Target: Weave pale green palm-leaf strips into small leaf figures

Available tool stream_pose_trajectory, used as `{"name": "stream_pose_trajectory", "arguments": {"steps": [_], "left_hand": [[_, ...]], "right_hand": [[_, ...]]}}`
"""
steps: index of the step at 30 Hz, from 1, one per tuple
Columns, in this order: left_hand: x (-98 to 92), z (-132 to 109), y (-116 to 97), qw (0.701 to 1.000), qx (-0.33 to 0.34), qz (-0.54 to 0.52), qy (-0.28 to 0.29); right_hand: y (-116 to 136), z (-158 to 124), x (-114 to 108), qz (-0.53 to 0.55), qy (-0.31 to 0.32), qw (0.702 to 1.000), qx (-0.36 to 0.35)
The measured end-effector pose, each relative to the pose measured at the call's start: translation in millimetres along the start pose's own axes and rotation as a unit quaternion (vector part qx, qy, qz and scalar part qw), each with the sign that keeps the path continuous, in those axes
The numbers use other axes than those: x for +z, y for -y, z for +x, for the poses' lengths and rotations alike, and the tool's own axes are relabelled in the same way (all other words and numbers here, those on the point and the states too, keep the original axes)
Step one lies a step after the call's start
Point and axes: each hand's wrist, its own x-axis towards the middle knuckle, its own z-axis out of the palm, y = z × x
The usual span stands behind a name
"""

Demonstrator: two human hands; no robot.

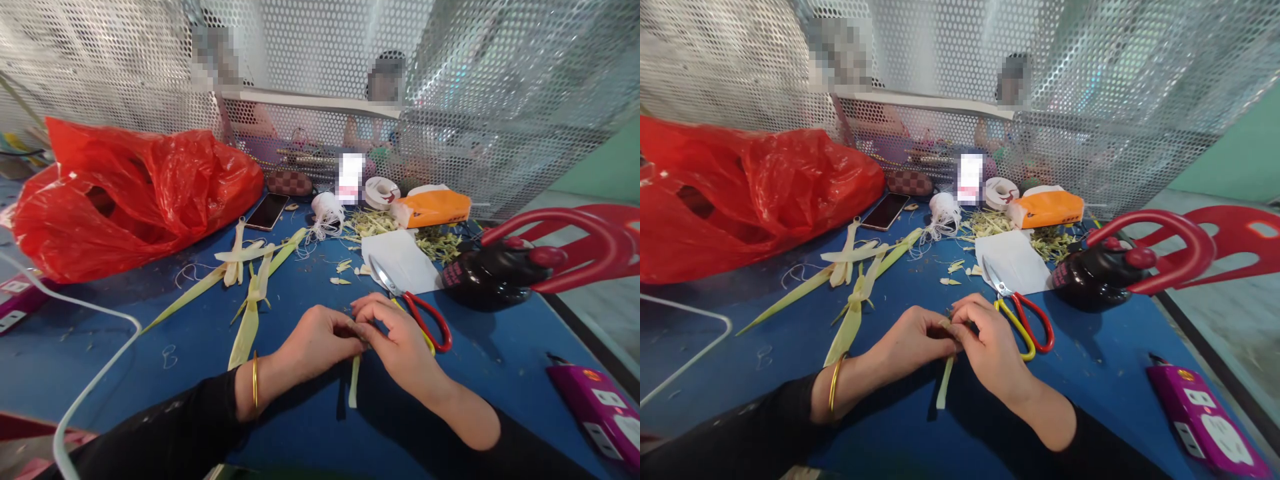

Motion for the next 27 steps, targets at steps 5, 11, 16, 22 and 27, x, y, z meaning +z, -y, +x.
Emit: {"name": "stream_pose_trajectory", "arguments": {"steps": [5,11,16,22,27], "left_hand": [[-1.7,-1,0,1.0,-0.005,-0.003,0.023],[1.4,-1,-1,0.997,-0.031,-0.069,0.03],[-0.6,2,-10,0.978,-0.072,-0.196,-0.001],[-9.7,4,-13,0.972,-0.069,-0.219,-0.042],[-7.1,4,-11,0.97,-0.078,-0.225,-0.057]], "right_hand": [[0,-3,5,0.018,-0.006,1.0,-0.01],[-1,-2,5,0.031,-0.019,0.999,-0.005],[-2,5,-7,0.039,-0.073,0.995,0.047],[2,7,-14,0.025,-0.068,0.991,0.113],[2,4,-10,-0.031,-0.057,0.992,0.112]]}}
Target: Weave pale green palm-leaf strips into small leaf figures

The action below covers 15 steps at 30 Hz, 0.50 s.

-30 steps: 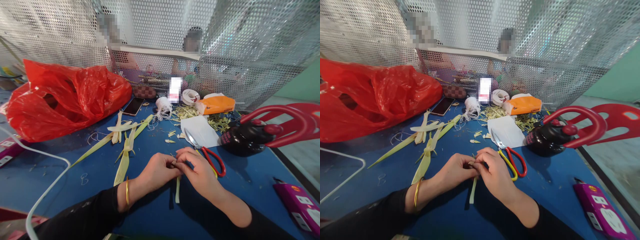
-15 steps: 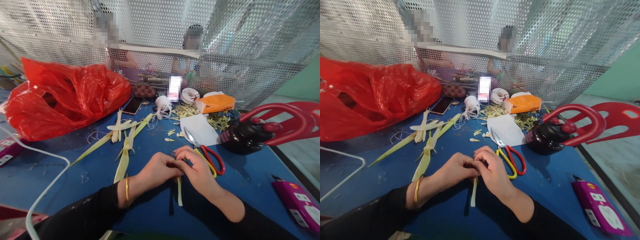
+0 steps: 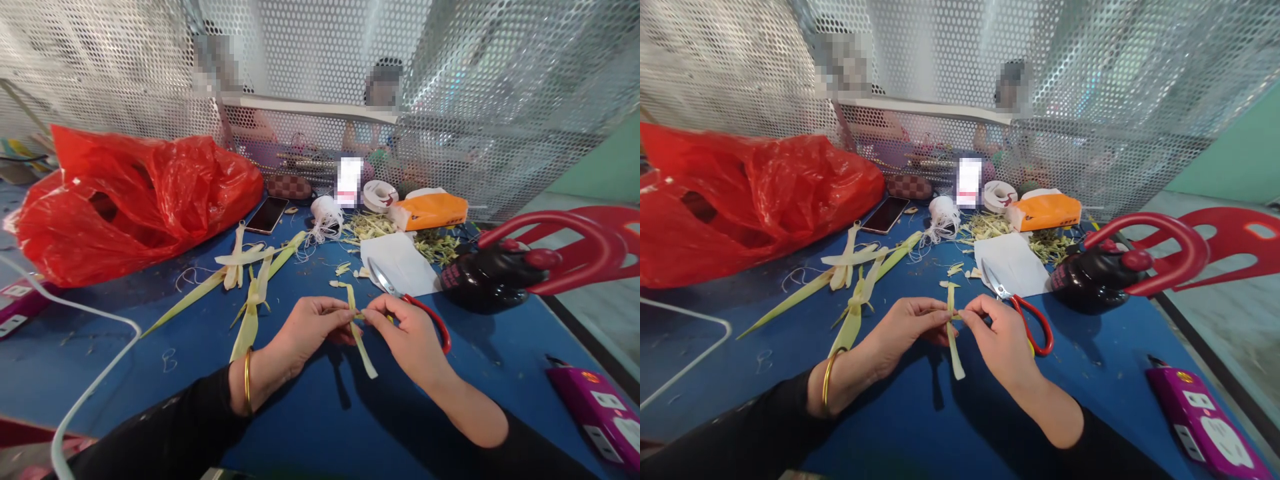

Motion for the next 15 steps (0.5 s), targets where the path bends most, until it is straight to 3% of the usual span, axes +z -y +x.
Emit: {"name": "stream_pose_trajectory", "arguments": {"steps": [4,10,15], "left_hand": [[2.1,-1,-2,0.999,0.019,-0.047,-0.011],[2.0,0,-3,0.995,0.033,-0.063,-0.064],[1.5,1,1,0.995,0.037,-0.065,-0.064]], "right_hand": [[-1,-1,2,0.076,-0.018,0.996,0.035],[5,-4,8,0.135,0.11,0.979,0.105],[7,-9,13,0.086,0.111,0.989,0.048]]}}
